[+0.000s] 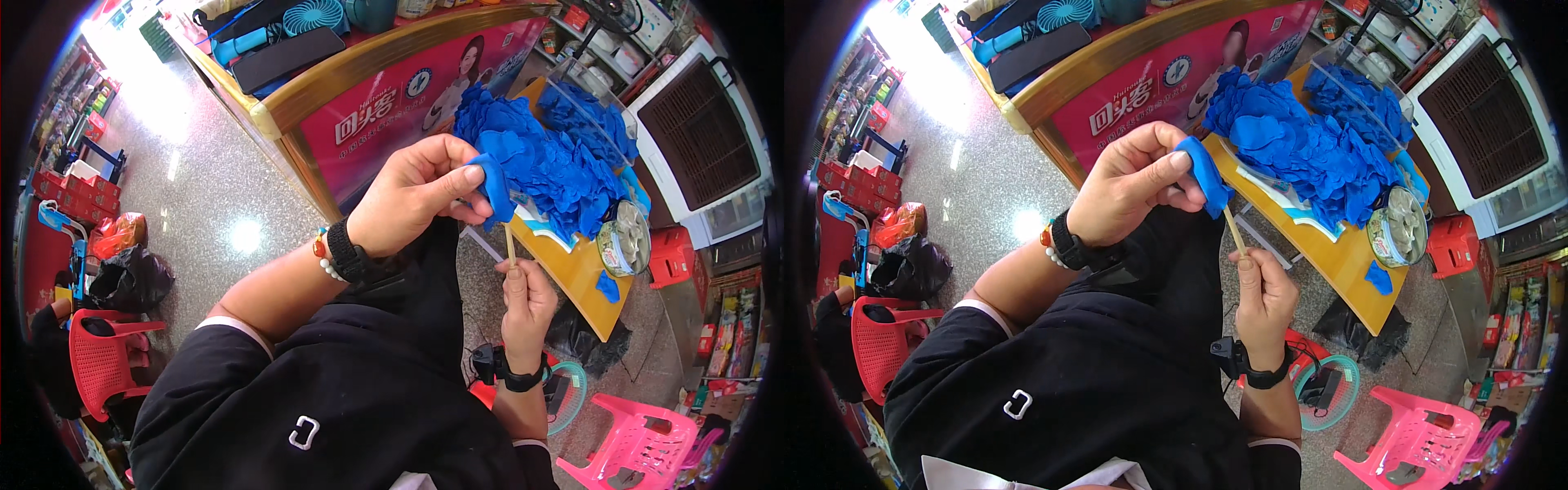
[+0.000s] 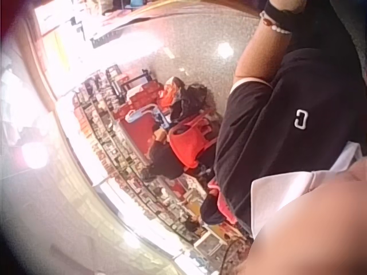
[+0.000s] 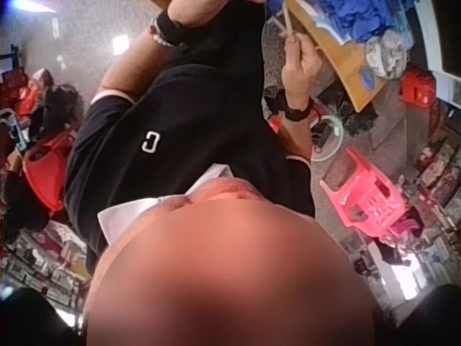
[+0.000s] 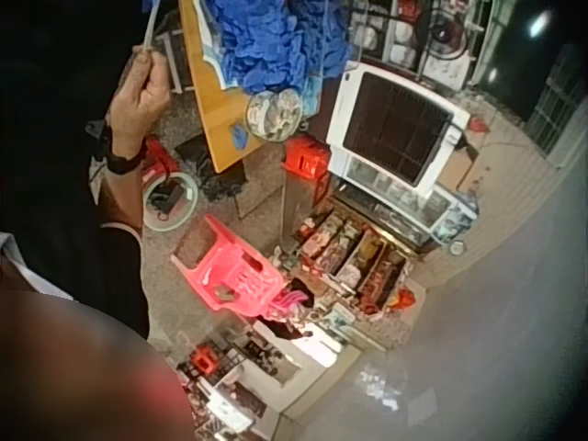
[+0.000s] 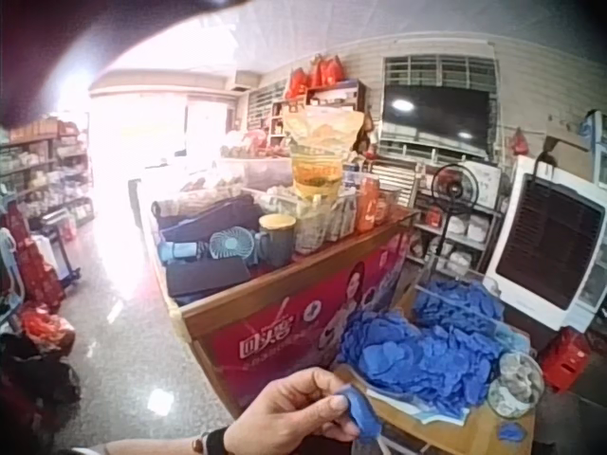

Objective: Rolling and securing blue paper strips onto a thin wooden stick to create a decorative flower-like structure.

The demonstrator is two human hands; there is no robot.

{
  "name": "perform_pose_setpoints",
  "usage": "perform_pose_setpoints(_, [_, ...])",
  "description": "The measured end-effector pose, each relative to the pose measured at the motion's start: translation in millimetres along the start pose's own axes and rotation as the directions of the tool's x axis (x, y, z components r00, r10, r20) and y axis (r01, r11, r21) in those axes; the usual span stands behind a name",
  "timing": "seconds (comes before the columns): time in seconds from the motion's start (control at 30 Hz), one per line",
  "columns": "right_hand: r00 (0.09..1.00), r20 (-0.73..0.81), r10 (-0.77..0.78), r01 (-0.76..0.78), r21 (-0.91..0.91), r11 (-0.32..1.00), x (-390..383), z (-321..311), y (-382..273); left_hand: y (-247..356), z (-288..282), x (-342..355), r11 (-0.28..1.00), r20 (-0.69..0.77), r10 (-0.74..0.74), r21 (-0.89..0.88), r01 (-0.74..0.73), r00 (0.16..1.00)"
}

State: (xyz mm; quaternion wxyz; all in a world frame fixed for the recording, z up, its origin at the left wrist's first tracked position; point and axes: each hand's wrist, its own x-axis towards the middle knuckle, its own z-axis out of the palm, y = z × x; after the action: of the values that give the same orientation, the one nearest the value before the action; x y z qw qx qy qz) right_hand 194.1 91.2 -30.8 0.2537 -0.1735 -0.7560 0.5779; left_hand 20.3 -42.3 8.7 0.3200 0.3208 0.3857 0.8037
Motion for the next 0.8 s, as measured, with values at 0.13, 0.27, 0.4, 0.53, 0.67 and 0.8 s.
perform_pose_setpoints(0.13, [1.0, 0.013, -0.003, 0.004, -0.028, 1.0, 0, 1, -1, 1, 11, -5, 0.996, -0.064, -0.049, 0.065, 0.053, 0.997])
perform_pose_setpoints(0.27, [0.993, 0.078, 0.088, -0.1, 0.16, 0.982, 0, -1, 5, 1, 12, -4, 0.99, -0.069, -0.055, 0.127, 0.063, 0.996])
perform_pose_setpoints(0.4, [0.981, 0.162, 0.103, -0.146, 0.286, 0.947, -2, -5, 6, 4, 18, -6, 0.991, -0.049, -0.002, 0.133, 0.008, 0.999])
perform_pose_setpoints(0.53, [0.995, 0.09, -0.03, 0.033, -0.03, 0.999, 2, -8, 0, 12, 19, -4, 0.955, -0.055, 0.026, 0.297, -0.008, 0.998])
perform_pose_setpoints(0.67, [0.983, -0.012, -0.183, 0.181, -0.117, 0.977, 2, 1, 4, 8, 23, -2, 0.959, -0.053, -0.037, 0.28, 0.051, 0.998])
perform_pose_setpoints(0.8, [1.0, 0.013, 0.009, -0.01, 0.12, 0.993, -6, 0, 10, 7, 22, -3, 0.973, -0.064, -0.023, 0.23, 0.037, 0.998])
